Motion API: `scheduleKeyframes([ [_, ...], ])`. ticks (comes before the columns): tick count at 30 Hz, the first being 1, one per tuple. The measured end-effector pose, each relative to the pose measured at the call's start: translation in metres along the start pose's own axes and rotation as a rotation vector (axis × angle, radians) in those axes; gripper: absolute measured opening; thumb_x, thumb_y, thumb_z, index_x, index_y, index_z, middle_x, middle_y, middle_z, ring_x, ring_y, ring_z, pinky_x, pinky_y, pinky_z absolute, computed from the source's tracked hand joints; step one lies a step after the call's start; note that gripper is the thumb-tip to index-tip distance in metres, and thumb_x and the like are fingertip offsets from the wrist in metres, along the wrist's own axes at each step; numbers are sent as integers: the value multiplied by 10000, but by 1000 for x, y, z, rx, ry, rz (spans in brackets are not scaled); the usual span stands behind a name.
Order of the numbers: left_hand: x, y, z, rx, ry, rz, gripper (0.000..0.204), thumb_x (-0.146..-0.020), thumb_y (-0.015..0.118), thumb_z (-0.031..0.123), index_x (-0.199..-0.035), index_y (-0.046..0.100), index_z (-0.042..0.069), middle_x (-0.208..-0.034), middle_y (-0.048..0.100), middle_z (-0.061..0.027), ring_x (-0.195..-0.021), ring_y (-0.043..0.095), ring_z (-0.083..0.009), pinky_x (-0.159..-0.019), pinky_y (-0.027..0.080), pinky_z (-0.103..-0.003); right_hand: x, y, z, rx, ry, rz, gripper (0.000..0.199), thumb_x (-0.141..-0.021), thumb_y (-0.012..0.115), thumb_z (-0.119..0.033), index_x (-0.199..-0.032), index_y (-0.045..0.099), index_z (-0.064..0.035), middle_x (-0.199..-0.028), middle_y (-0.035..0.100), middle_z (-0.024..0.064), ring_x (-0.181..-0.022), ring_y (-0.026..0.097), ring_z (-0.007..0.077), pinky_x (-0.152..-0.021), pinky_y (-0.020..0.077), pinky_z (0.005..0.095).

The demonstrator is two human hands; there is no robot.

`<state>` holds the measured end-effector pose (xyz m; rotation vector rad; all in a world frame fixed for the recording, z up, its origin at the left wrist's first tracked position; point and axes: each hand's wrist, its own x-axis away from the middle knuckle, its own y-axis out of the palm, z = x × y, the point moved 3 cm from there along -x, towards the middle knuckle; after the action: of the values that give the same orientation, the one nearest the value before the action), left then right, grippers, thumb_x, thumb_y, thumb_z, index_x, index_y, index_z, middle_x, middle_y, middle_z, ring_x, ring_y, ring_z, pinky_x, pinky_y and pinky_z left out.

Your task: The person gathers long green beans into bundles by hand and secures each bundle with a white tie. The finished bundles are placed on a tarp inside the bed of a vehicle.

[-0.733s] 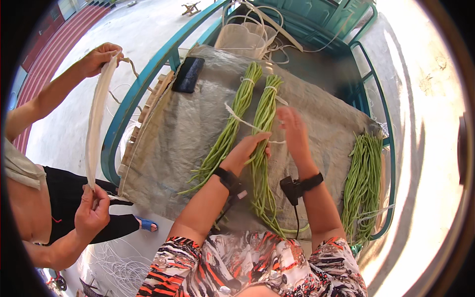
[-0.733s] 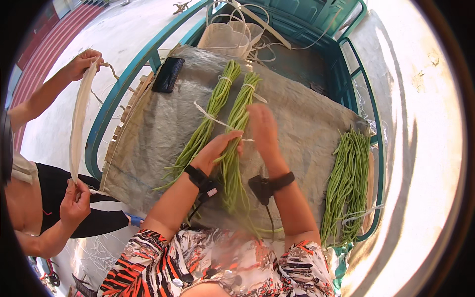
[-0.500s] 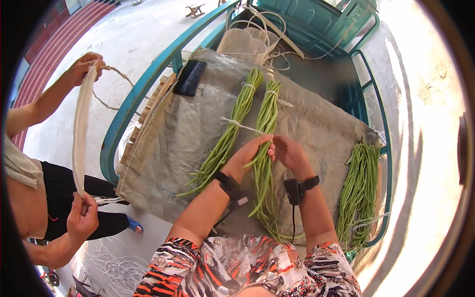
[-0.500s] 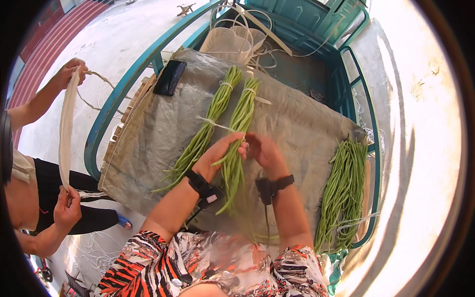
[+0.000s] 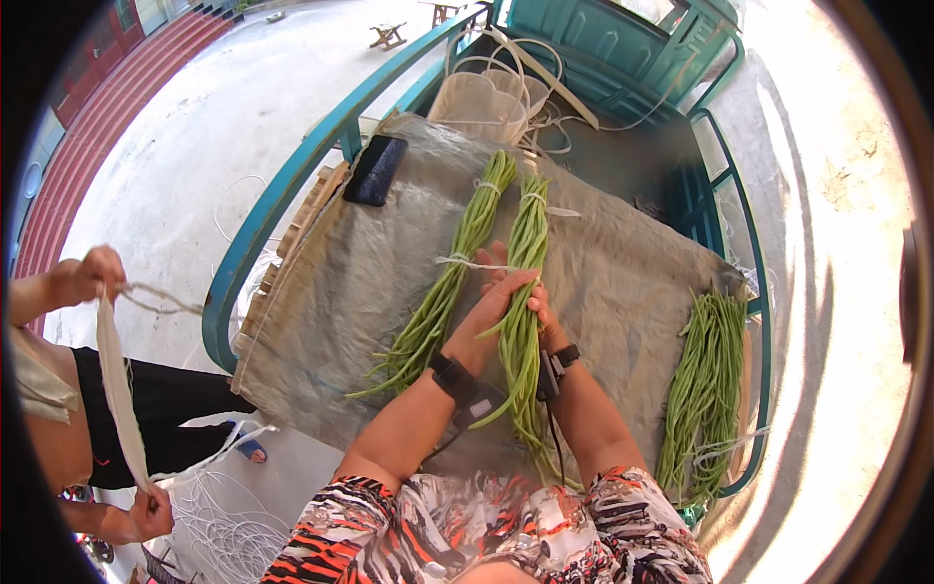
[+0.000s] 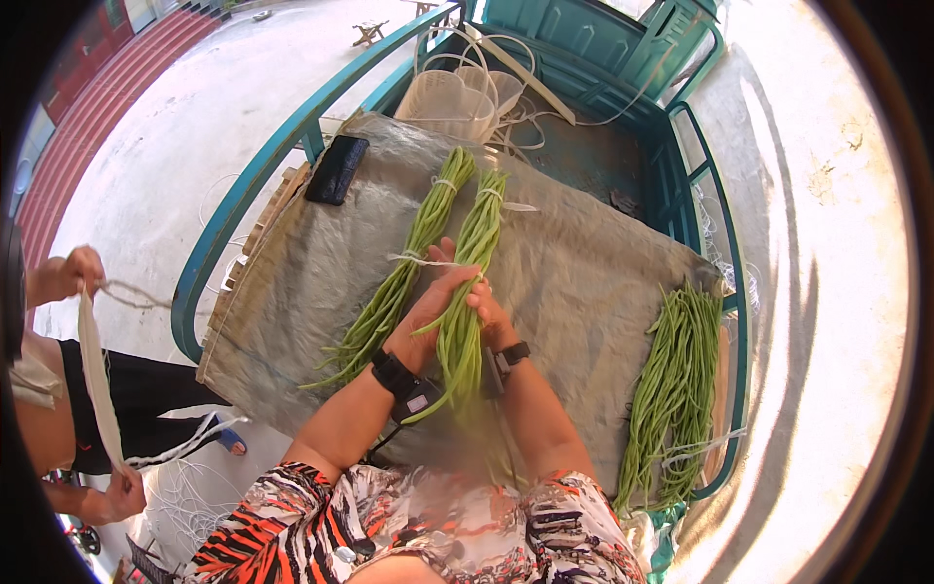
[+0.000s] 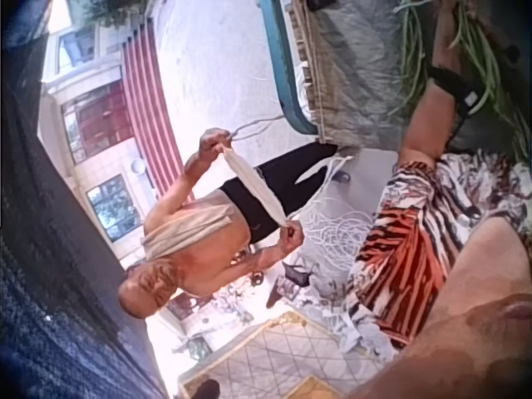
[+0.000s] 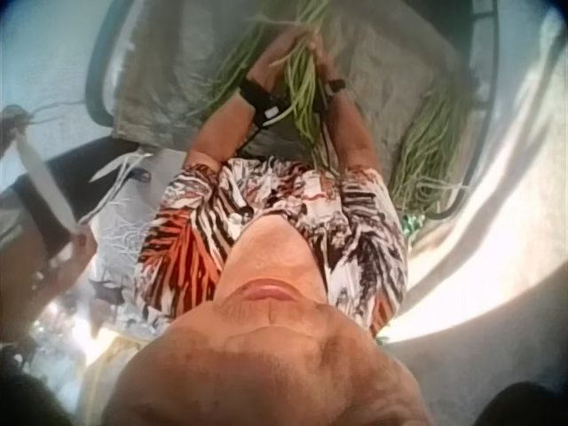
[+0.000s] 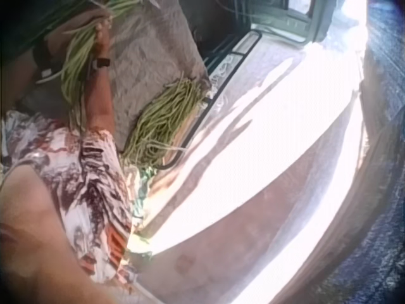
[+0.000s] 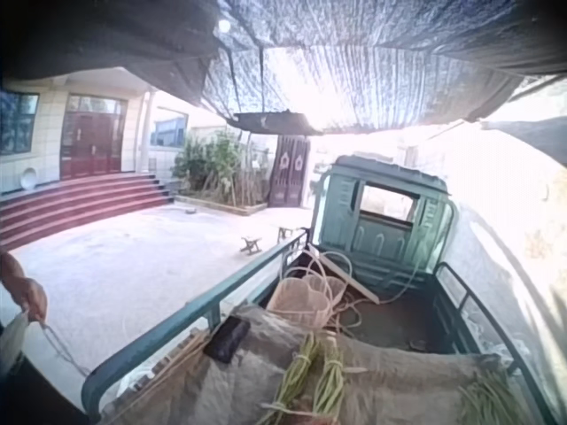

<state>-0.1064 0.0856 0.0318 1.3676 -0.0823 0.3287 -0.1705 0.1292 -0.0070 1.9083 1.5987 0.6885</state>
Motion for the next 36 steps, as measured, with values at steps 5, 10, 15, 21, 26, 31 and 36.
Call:
scheduleKeyframes([
  [5, 0, -5, 0, 46, 5, -22, 190, -868, 612, 219, -894, 527, 51, -737, 550, 3, -566, 549, -84, -582, 514, -278, -7, -12, 7, 67, 13, 60, 489, -859, 588, -272, -1273, 418, -75, -1183, 512, 67, -1036, 536, 205, -862, 470, 313],
  [10, -3, -17, 3, 131, -111, -81, 188, -857, 626, 205, -887, 526, 48, -731, 543, 0, -581, 537, -98, -601, 501, -282, -8, -19, 4, 155, 30, 81, 450, -867, 574, -240, -1262, 431, -76, -1153, 524, 59, -1004, 544, 189, -834, 477, 296],
  [15, -8, -14, -4, 280, -166, -80, 194, -836, 650, 191, -879, 528, 48, -724, 536, -12, -583, 531, -110, -594, 480, -265, -11, -22, 2, 192, 20, 102, 413, -876, 560, -207, -1250, 445, -77, -1124, 536, 52, -973, 551, 172, -807, 484, 279],
  [21, -4, -12, -7, 204, -104, -98, 195, -837, 644, 182, -886, 519, 40, -733, 521, -7, -591, 521, -112, -588, 464, -273, -17, -33, 10, 260, 23, 142, 371, -886, 543, -168, -1236, 461, -77, -1089, 551, 43, -935, 560, 153, -773, 493, 260],
  [26, 1, -10, -5, 259, -117, -63, 215, -845, 634, 186, -907, 508, 23, -736, 521, -14, -592, 519, -116, -588, 463, -276, -7, -49, 11, 429, 58, 155, 340, -894, 529, -135, -1225, 475, -78, -1059, 563, 35, -904, 568, 136, -746, 501, 243],
  [31, 2, -21, -3, 213, -108, -77, 195, -860, 613, 164, -909, 514, 3, -751, 540, -35, -614, 535, -120, -633, 494, -283, 7, -71, 4, 758, 100, 100, 313, -903, 515, -102, -1214, 488, -78, -1030, 575, 28, -873, 575, 120, -718, 508, 227],
  [36, 7, -31, 1, 265, -163, -76, 191, -861, 612, 152, -922, 516, -1, -752, 550, -42, -608, 542, -118, -627, 496, -274, 7, -26, -19, 426, 33, 338, 211, -899, 542, -113, -1105, 524, -71, -888, 581, 20, -729, 571, 118, -639, 502, 230],
])
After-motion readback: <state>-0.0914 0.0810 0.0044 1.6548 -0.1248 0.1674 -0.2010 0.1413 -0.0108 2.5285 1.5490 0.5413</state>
